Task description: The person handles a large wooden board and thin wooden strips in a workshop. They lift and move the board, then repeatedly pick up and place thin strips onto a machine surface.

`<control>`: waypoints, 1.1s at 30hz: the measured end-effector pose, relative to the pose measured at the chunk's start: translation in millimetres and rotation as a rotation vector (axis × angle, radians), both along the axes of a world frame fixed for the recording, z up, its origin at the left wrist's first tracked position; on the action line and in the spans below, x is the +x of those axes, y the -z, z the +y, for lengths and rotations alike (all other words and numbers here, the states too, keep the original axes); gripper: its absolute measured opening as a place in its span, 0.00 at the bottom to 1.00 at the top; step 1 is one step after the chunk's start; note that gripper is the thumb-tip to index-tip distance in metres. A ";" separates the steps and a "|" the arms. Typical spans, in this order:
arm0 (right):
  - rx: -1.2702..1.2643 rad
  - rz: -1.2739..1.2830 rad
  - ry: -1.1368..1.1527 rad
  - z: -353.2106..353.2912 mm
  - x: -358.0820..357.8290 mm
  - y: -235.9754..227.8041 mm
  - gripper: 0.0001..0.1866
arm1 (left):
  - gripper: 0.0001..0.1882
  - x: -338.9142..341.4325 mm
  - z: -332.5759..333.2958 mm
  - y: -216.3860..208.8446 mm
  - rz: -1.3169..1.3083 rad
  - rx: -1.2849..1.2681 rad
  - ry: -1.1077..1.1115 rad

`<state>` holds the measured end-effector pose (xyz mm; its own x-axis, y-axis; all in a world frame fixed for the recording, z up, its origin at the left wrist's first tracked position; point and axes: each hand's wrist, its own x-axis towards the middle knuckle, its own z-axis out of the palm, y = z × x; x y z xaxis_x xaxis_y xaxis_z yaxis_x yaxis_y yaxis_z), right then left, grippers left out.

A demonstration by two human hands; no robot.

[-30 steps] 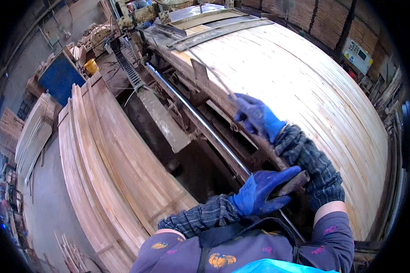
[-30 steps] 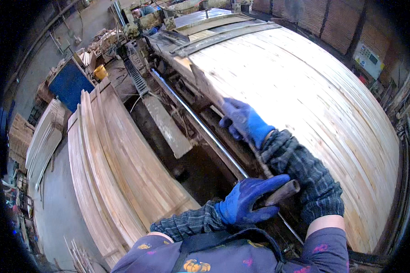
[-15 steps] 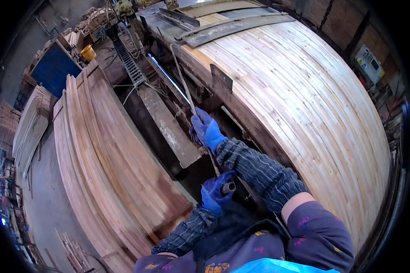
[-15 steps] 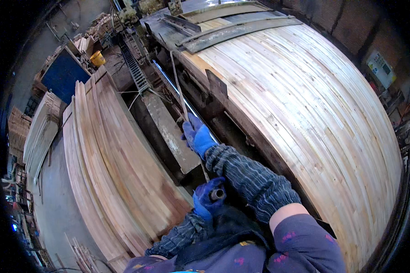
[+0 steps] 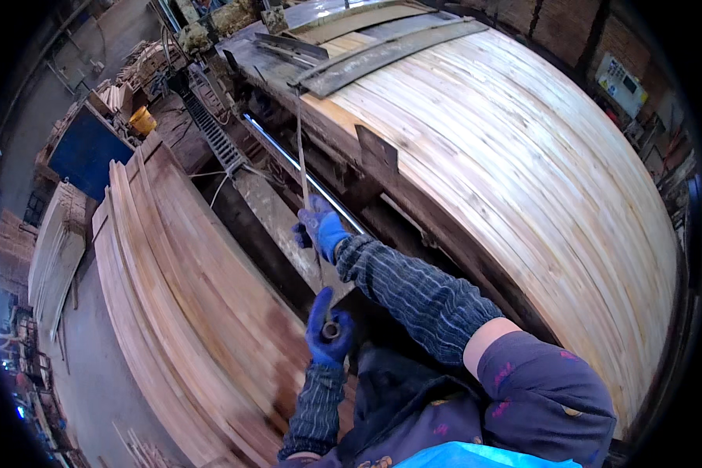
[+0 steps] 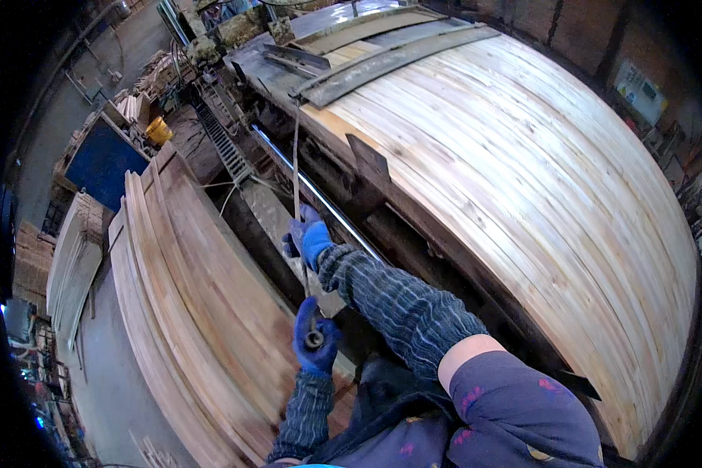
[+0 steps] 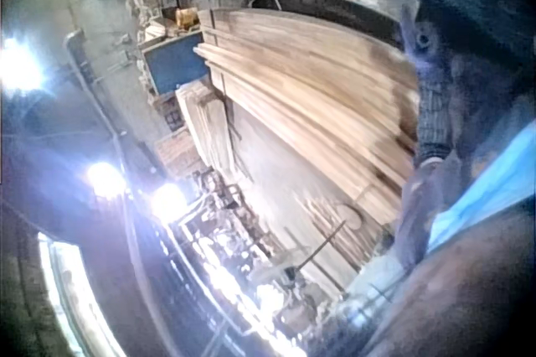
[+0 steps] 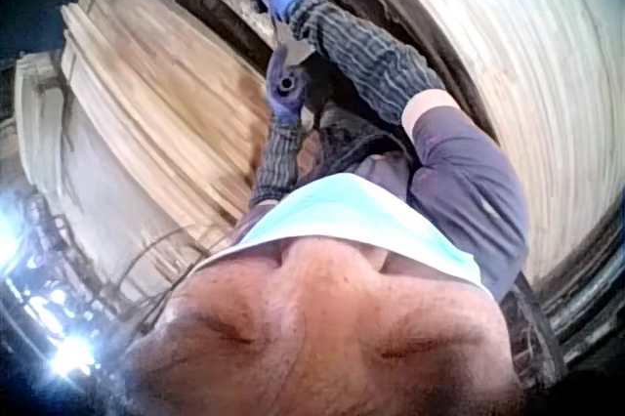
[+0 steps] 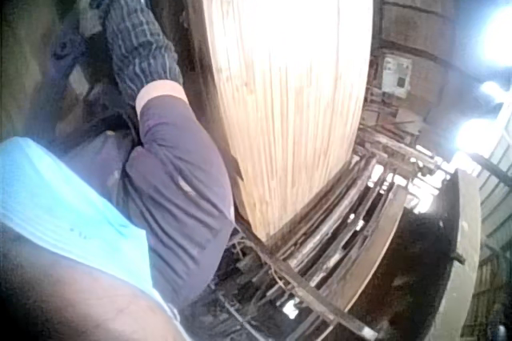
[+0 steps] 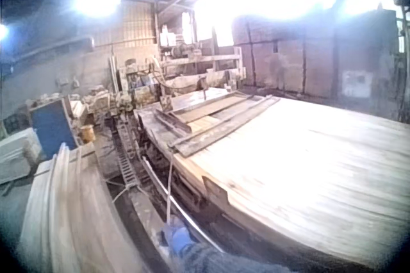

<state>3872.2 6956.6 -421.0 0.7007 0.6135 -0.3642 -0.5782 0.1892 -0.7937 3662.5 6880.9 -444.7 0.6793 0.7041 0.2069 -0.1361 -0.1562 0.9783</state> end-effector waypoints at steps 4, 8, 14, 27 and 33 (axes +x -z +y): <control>0.092 0.147 0.079 75.0 30.2 7.6 0.13 | 0.21 -12.6 51.4 3.0 0.021 -0.148 -0.178; 0.068 0.262 0.081 141.6 89.2 11.9 0.12 | 0.18 -24.7 96.6 -2.3 0.057 -0.220 -0.207; 0.098 0.148 0.147 173.2 117.0 25.2 0.20 | 0.21 -15.6 152.8 15.0 0.086 -0.050 -0.128; 0.222 0.225 0.204 174.7 57.4 15.1 0.16 | 0.28 -79.4 241.6 40.8 0.167 0.194 -0.289; 0.144 0.283 0.184 105.8 4.0 13.4 0.15 | 0.30 -126.5 194.8 41.8 0.118 -0.025 -0.209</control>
